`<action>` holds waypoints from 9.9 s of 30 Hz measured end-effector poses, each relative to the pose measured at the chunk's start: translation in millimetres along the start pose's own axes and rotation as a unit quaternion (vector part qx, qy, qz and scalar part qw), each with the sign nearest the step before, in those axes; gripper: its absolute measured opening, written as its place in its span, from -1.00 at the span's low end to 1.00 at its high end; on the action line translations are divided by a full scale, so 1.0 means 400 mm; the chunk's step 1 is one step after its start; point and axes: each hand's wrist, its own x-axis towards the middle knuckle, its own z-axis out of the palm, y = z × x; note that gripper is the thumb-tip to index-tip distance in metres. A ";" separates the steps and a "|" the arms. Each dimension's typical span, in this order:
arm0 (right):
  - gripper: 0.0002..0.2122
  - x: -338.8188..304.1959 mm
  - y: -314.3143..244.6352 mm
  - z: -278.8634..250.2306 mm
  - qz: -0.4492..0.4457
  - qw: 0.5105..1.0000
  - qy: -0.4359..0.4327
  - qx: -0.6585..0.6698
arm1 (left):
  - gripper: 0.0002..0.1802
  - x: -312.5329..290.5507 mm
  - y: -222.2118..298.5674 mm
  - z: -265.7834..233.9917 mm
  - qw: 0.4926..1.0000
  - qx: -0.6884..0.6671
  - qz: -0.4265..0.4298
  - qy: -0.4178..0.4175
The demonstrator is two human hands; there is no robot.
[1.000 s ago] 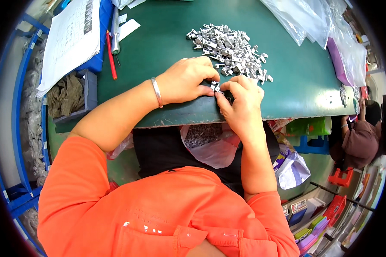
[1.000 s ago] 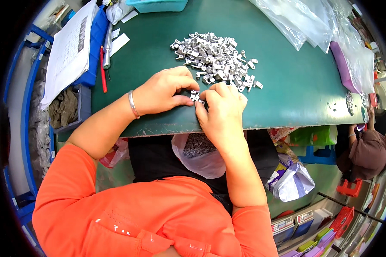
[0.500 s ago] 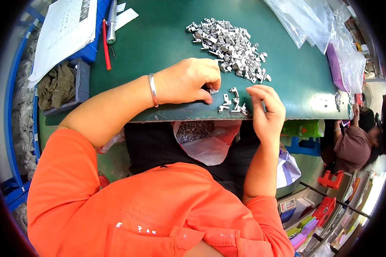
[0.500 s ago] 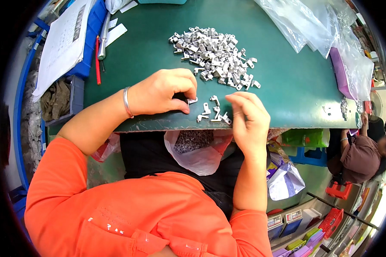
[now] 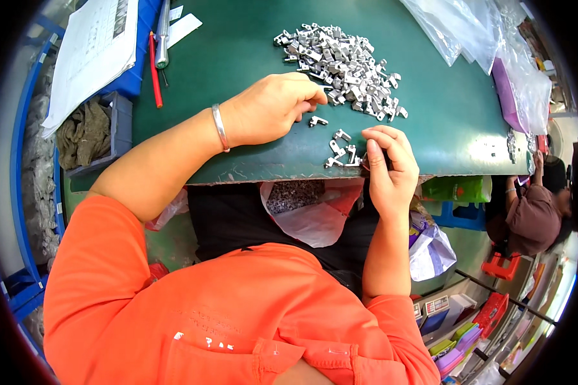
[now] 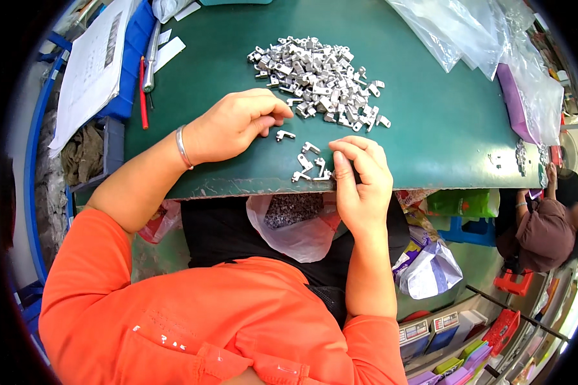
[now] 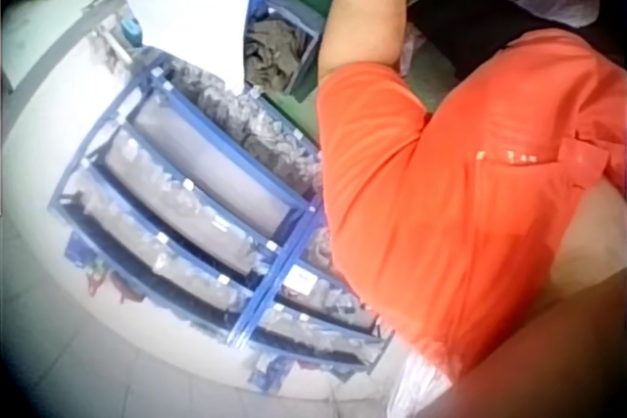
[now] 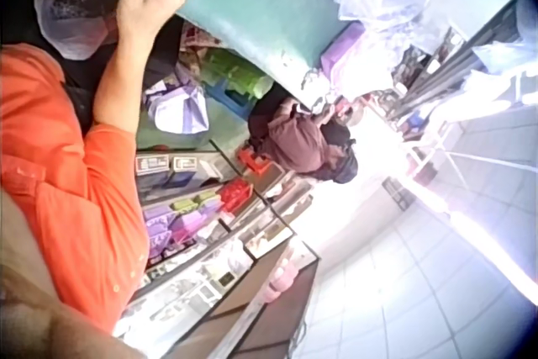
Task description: The person sorts through a pile of small metal brackets on a green tabletop, picking individual pieces and placing them one by one into a plastic bag.
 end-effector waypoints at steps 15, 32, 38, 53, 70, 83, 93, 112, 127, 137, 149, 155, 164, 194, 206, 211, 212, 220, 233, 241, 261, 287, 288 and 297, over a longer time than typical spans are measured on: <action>-0.92 -0.027 -0.016 0.056 -0.077 0.996 0.014 -0.044 | -0.75 -0.018 0.059 0.016 0.997 -0.023 0.023 -0.069; -0.87 -0.046 -0.011 -0.016 -0.192 0.979 -0.062 -0.009 | -0.70 -0.005 0.013 0.018 0.978 0.121 -0.011 0.170; -0.67 0.062 0.067 0.005 -0.055 0.960 0.039 -0.272 | -0.54 -0.001 -0.002 0.026 0.990 0.140 0.015 0.031; -0.78 -0.023 -0.004 -0.023 0.015 0.999 -0.007 -0.047 | -0.82 -0.010 0.040 0.024 0.999 0.026 0.022 -0.034; -0.78 -0.059 -0.019 -0.001 0.062 0.950 0.017 0.306 | -0.84 -0.013 0.055 0.014 0.979 -0.183 -0.037 -0.078; -0.84 -0.009 -0.020 0.048 -0.066 0.991 -0.009 -0.112 | -0.82 -0.014 0.046 0.008 0.973 -0.159 -0.064 -0.153; -0.87 -0.031 0.001 0.007 -0.131 0.988 0.030 -0.080 | -0.81 -0.012 0.046 0.052 0.999 0.002 0.040 -0.010; -0.93 0.044 -0.012 0.040 -0.055 0.992 -0.002 -0.109 | -0.86 -0.002 0.020 0.035 0.905 -0.376 -0.199 -0.007; -0.89 0.042 -0.018 0.025 -0.105 0.984 -0.030 -0.141 | -0.87 -0.022 0.030 0.026 0.996 0.077 0.018 0.031; -0.89 0.034 -0.024 0.048 -0.132 0.981 0.067 -0.128 | -0.81 -0.018 0.029 0.035 0.990 -0.129 -0.060 0.017; -0.90 -0.023 0.007 0.008 -0.087 0.987 0.100 -0.087 | -0.78 -0.002 0.045 0.051 0.996 0.068 0.051 0.003; -0.86 -0.009 0.013 0.007 -0.041 0.990 0.091 -0.100 | -0.88 -0.001 0.033 0.055 0.996 0.050 0.062 0.039; -0.86 -0.015 0.007 0.022 -0.032 0.993 0.032 -0.109 | -0.91 0.009 0.052 0.028 0.891 -0.375 -0.256 -0.022; -0.69 0.016 -0.001 0.033 -0.043 0.988 0.000 -0.150 | -0.86 -0.015 0.046 0.036 0.997 -0.068 -0.045 0.009; -0.90 -0.018 -0.028 -0.027 0.039 0.989 -0.119 0.083 | -0.80 -0.019 0.069 0.018 0.981 -0.151 0.025 -0.120; -0.74 0.043 -0.006 0.032 -0.099 0.990 -0.051 -0.089 | -0.76 -0.002 0.025 0.054 0.989 0.087 0.056 0.102; -0.70 0.056 -0.003 0.050 -0.127 0.983 -0.044 -0.126 | -0.77 0.000 -0.003 0.054 0.983 0.123 0.089 0.102; -0.76 0.031 0.025 0.036 -0.139 0.981 -0.084 -0.110 | -0.86 -0.044 0.051 0.106 0.990 0.089 0.031 0.106; -0.81 0.056 0.031 0.009 -0.128 0.983 -0.105 -0.075 | -0.92 -0.072 0.140 0.123 0.972 0.084 -0.149 0.164; -0.70 0.047 0.017 0.023 -0.186 0.972 -0.130 -0.051 | -0.83 -0.101 0.153 0.144 0.958 0.121 -0.142 0.218; -0.82 0.028 -0.017 0.008 -0.085 0.984 -0.111 -0.109 | -0.80 -0.112 0.122 0.091 0.979 0.093 -0.114 0.140; -0.81 -0.008 -0.006 -0.005 -0.042 0.998 -0.052 0.004 | -0.85 -0.069 0.134 0.115 0.974 -0.061 -0.180 0.121; -0.81 -0.013 0.001 -0.002 -0.042 0.998 -0.052 0.003 | -0.87 -0.073 0.136 0.119 0.978 -0.042 -0.158 0.132; -0.82 -0.030 -0.013 -0.023 -0.152 0.982 -0.111 -0.012 | -0.85 -0.105 0.130 0.122 0.987 0.090 0.017 0.129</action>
